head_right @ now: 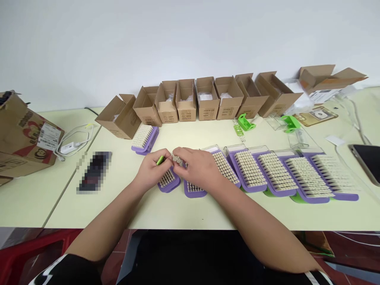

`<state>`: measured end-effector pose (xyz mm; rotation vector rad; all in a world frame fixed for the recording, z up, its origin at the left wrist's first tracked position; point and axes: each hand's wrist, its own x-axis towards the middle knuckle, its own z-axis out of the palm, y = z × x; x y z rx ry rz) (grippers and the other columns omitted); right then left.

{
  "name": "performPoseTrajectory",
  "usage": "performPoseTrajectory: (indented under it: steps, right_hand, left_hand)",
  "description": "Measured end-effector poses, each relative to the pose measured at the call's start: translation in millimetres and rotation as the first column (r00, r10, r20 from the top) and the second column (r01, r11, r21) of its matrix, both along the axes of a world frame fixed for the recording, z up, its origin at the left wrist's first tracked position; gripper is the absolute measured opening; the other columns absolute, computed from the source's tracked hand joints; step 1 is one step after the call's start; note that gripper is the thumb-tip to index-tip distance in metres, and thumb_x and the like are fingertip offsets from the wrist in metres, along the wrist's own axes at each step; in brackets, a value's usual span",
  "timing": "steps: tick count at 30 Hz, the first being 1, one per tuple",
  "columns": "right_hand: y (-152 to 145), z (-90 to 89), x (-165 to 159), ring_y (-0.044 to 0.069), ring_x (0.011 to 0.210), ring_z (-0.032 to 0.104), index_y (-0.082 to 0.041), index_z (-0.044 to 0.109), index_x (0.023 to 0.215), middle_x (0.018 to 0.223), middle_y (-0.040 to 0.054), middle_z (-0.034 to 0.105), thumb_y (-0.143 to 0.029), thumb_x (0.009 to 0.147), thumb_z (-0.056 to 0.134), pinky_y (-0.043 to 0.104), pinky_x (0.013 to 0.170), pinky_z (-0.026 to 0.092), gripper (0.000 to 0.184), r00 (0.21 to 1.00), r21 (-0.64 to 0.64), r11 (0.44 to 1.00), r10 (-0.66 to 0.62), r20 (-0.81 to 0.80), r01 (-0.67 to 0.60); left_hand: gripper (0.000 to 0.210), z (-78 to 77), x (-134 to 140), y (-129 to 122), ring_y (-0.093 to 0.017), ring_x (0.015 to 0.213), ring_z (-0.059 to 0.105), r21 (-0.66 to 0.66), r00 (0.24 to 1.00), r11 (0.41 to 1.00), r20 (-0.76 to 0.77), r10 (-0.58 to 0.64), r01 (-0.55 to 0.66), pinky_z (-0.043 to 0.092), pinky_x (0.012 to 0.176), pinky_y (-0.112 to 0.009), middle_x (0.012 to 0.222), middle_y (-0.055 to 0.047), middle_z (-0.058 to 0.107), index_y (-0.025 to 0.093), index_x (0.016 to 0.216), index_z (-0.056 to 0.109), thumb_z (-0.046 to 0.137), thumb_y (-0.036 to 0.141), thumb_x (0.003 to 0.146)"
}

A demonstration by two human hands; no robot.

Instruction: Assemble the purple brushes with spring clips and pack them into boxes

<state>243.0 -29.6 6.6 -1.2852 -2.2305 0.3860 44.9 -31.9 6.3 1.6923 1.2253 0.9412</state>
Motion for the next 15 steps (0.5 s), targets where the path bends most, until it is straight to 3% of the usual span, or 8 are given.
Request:
performPoseTrajectory:
  steps: [6,10,13,15]
  right_hand:
    - [1,2.0,3,0.02,0.076,0.07,-0.026,0.071,0.118,0.097,0.0005,0.08,-0.033,0.097,0.062,0.03,0.066,0.038,0.023,0.999,0.006,1.0,0.028,-0.034,-0.028]
    - [0,6.6,5,0.018,0.074,0.067,-0.026,0.07,0.113,0.09,-0.0011,0.077,-0.034,0.097,0.063,0.029,0.066,0.038,0.019,0.998,-0.035,0.999,0.025,-0.061,-0.027]
    - [-1,10.0,4,0.018,0.072,0.066,-0.026,0.07,0.113,0.089,-0.0013,0.076,-0.034,0.095,0.064,0.029,0.066,0.037,0.02,0.998,-0.082,0.996,0.038,-0.058,-0.042]
    - [-2,11.7,4,0.018,0.072,0.065,-0.027,0.071,0.116,0.089,-0.0012,0.076,-0.034,0.095,0.064,0.029,0.067,0.038,0.022,0.996,-0.11,0.992,0.056,-0.069,-0.064]
  left_hand:
    - [0.016,4.5,-5,1,-0.015,0.078,0.052,-0.043,0.998,0.997,0.018,-0.068,0.068,0.042,0.073,-0.027,0.081,0.002,0.057,0.02,0.084,0.06,0.058,0.027,0.098]
    - [0.017,-1.3,-10,5,-0.012,0.066,0.042,-0.155,0.95,0.98,0.303,-0.075,0.127,0.035,0.061,-0.025,0.081,0.005,0.047,0.025,0.107,0.054,0.059,0.042,0.105]
    - [0.026,-8.8,-11,9,-0.011,0.058,0.036,-0.209,0.868,0.961,0.493,-0.054,0.179,0.028,0.054,-0.024,0.081,0.005,0.046,0.026,0.103,0.048,0.053,0.051,0.108]
    - [0.033,-11.4,-9,9,-0.011,0.059,0.041,-0.173,0.871,0.973,0.49,-0.049,0.152,0.032,0.053,-0.025,0.086,0.002,0.053,0.025,0.1,0.051,0.049,0.056,0.11]
